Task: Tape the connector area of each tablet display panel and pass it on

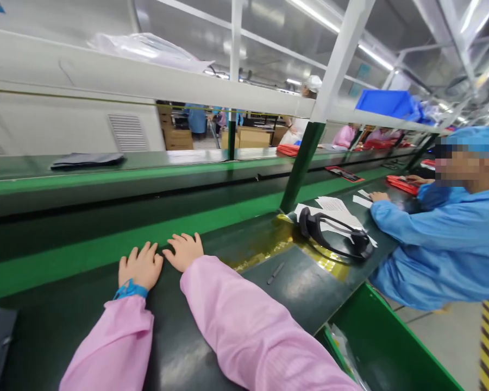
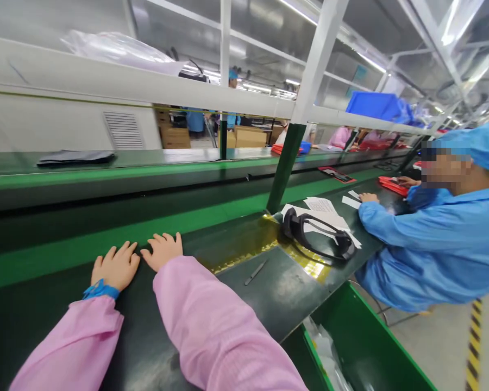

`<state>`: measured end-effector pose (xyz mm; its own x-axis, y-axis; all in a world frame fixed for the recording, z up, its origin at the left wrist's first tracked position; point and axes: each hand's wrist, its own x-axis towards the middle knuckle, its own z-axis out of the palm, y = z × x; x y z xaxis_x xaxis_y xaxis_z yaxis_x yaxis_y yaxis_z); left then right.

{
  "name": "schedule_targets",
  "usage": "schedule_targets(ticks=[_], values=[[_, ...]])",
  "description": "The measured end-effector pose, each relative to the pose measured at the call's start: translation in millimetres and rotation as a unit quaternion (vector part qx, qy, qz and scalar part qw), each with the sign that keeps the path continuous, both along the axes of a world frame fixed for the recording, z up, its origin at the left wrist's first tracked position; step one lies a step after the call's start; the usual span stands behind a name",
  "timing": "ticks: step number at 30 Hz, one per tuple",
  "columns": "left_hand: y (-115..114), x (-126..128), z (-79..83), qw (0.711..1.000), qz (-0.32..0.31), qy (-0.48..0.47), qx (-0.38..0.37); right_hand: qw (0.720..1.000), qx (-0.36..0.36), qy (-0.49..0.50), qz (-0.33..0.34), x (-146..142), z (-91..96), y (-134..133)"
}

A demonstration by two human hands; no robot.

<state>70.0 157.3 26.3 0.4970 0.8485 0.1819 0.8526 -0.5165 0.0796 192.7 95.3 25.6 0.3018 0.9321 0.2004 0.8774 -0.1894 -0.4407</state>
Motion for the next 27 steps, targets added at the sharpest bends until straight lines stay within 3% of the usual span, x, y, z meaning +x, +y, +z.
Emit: schedule_targets(ticks=[27], values=[[9.2, -0.1, -8.3, 1.000, 0.009, -0.026, -0.005, 0.999, 0.011, 0.033, 0.014, 2.4, -1.7, 2.0]])
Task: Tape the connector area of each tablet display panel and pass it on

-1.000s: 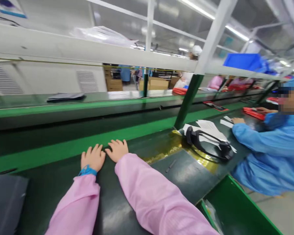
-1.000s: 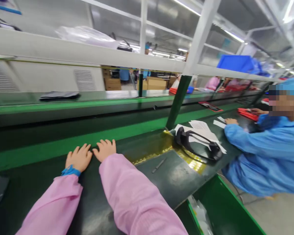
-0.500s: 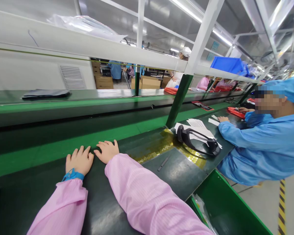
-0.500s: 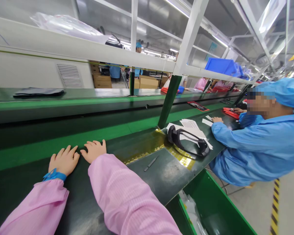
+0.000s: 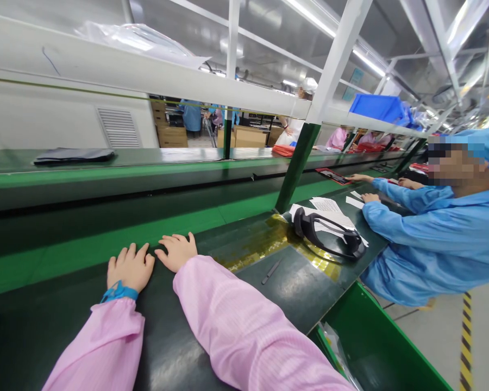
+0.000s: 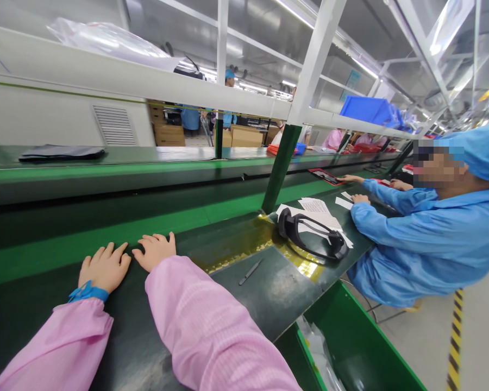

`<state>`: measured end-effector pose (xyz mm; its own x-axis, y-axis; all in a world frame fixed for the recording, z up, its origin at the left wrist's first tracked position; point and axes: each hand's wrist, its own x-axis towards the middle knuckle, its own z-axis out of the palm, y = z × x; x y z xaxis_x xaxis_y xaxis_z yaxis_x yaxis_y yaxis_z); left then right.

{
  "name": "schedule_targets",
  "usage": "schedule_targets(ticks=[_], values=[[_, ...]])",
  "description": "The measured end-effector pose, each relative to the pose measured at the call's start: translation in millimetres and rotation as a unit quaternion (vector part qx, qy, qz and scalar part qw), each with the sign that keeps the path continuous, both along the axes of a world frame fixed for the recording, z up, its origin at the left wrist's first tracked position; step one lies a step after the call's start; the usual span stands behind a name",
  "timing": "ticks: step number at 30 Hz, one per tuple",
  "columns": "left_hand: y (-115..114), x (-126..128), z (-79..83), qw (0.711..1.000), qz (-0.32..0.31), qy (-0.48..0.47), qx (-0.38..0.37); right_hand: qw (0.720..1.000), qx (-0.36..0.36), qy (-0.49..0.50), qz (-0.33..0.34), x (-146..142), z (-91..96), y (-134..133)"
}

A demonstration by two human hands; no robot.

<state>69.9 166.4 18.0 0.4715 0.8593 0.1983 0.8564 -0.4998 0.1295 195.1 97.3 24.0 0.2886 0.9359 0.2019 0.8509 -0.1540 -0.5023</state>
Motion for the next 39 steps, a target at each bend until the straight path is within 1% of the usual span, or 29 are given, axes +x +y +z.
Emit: schedule_targets(ticks=[11, 19, 28, 39], values=[[-3, -1, 3.9, 1.000, -0.005, 0.000, -0.002, 1.000, 0.003, 0.000, -0.004, -1, 0.1, -1], [0, -2, 1.4, 1.000, -0.003, 0.001, 0.009, 1.000, 0.003, 0.000, -0.004, 0, -3.2, 1], [-1, 0, 0.2, 1.000, -0.012, -0.001, -0.002, 1.000, -0.003, -0.006, 0.002, -1, 3.0, -5], [-4, 0, 3.7, 1.000, -0.002, 0.012, -0.006, 0.999, -0.015, -0.011, -0.038, -4, 8.0, -9]])
